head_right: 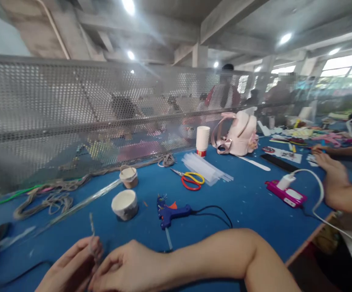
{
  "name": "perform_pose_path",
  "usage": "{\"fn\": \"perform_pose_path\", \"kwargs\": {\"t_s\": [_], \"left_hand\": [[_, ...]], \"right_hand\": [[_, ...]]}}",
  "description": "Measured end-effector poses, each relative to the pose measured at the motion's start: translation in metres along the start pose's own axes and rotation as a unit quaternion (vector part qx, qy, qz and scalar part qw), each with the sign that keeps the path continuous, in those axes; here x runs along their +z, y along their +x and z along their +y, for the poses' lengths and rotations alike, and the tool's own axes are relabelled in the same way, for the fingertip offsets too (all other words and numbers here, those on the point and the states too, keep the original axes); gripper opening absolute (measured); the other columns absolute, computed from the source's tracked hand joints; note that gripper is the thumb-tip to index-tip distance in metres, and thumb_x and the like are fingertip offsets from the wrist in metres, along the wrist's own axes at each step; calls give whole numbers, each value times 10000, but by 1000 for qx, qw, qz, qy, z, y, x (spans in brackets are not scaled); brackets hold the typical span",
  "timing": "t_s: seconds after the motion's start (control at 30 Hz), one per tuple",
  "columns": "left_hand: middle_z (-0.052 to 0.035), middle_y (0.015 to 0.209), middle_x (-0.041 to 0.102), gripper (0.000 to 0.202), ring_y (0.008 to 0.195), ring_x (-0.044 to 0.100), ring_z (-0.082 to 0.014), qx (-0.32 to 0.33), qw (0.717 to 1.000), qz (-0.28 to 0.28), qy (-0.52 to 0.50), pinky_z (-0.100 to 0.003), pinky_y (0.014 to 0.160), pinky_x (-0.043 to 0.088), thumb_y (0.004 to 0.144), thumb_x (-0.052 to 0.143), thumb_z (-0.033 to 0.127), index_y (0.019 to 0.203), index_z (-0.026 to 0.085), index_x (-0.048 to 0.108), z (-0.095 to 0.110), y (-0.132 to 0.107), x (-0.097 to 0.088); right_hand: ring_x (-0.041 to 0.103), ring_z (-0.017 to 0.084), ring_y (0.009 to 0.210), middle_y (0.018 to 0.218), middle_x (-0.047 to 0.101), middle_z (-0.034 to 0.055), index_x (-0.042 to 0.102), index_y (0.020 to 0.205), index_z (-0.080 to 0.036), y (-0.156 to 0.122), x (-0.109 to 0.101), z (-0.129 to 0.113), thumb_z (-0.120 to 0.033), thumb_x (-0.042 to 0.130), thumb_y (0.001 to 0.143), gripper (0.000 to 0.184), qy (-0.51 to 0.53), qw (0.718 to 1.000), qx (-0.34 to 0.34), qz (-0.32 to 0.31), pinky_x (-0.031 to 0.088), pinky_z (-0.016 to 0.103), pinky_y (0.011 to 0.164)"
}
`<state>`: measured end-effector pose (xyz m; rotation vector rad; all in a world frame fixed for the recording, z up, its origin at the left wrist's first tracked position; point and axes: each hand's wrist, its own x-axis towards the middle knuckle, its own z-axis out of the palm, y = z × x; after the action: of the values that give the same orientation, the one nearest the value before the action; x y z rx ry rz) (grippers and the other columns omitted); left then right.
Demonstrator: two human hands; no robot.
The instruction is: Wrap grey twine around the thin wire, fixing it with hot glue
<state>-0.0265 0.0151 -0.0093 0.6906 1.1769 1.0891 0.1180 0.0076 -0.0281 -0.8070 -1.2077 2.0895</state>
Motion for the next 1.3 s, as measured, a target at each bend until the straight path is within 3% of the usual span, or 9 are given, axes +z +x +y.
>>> {"fn": "perform_pose_path", "kwargs": {"t_s": [0.07, 0.2, 0.4, 0.6, 0.7, 0.83, 1.07, 1.3], "left_hand": [[17, 592, 596, 315, 544, 509, -103, 12, 1000, -16, -1, -198, 519, 456, 462, 867, 288, 703, 167, 703, -1, -10, 10], [14, 577, 585, 257, 533, 508, -103, -14, 998, -69, 3, -207, 520, 431, 553, 823, 258, 759, 155, 709, -9, -22, 25], [5, 607, 602, 206, 532, 494, -96, -15, 997, -71, 17, -209, 520, 407, 610, 793, 276, 732, 150, 684, -25, -22, 26], [16, 551, 583, 184, 511, 501, -102, 43, 996, -58, 44, -209, 504, 404, 622, 770, 289, 670, 154, 655, -17, -29, 28], [2, 594, 620, 165, 575, 549, -113, 92, 992, -32, 80, -208, 576, 430, 637, 760, 270, 670, 149, 653, -10, -35, 29], [-13, 555, 637, 178, 535, 559, -136, 111, 985, -56, 119, -243, 567, 442, 683, 725, 312, 713, 156, 646, -9, -41, 28], [9, 465, 589, 201, 409, 452, -95, 114, 981, -77, 140, -213, 451, 351, 677, 716, 342, 726, 160, 646, -15, -45, 36], [39, 430, 493, 245, 415, 371, -77, 98, 972, -63, 202, -186, 415, 263, 624, 736, 389, 678, 163, 659, -11, -46, 42]], "right_hand": [[555, 86, 426, 609, 614, -6, 559, 701, -131, -10, 0, 0, -620, 747, 427, 591, 20, 1000, -3, 19, 419, 209, 428], [576, 97, 441, 612, 620, 4, 561, 716, -121, -32, -8, -1, -562, 759, 519, 523, 30, 997, 7, 64, 439, 222, 445], [598, 109, 458, 639, 632, 18, 575, 731, -115, -41, -15, 8, -489, 754, 596, 436, 39, 997, 5, 63, 459, 230, 461], [583, 100, 446, 718, 641, 35, 577, 724, -117, -39, -12, 5, -482, 707, 644, 395, -11, 997, -19, 71, 419, 214, 417], [538, 66, 448, 740, 628, 17, 611, 774, -121, -43, -17, -8, -432, 658, 707, 321, -70, 983, -87, 146, 368, 193, 412], [461, 50, 485, 691, 577, -17, 627, 783, -137, -43, -20, -25, -397, 684, 678, 285, -22, 957, -166, 236, 333, 187, 433], [430, 49, 514, 713, 581, -1, 645, 746, -136, -41, -18, -30, -406, 730, 642, 302, 88, 958, -182, 204, 288, 185, 445], [432, 54, 506, 702, 582, -6, 651, 780, -133, -48, -27, -39, -434, 717, 654, 333, 86, 947, -215, 223, 298, 204, 455]]}}
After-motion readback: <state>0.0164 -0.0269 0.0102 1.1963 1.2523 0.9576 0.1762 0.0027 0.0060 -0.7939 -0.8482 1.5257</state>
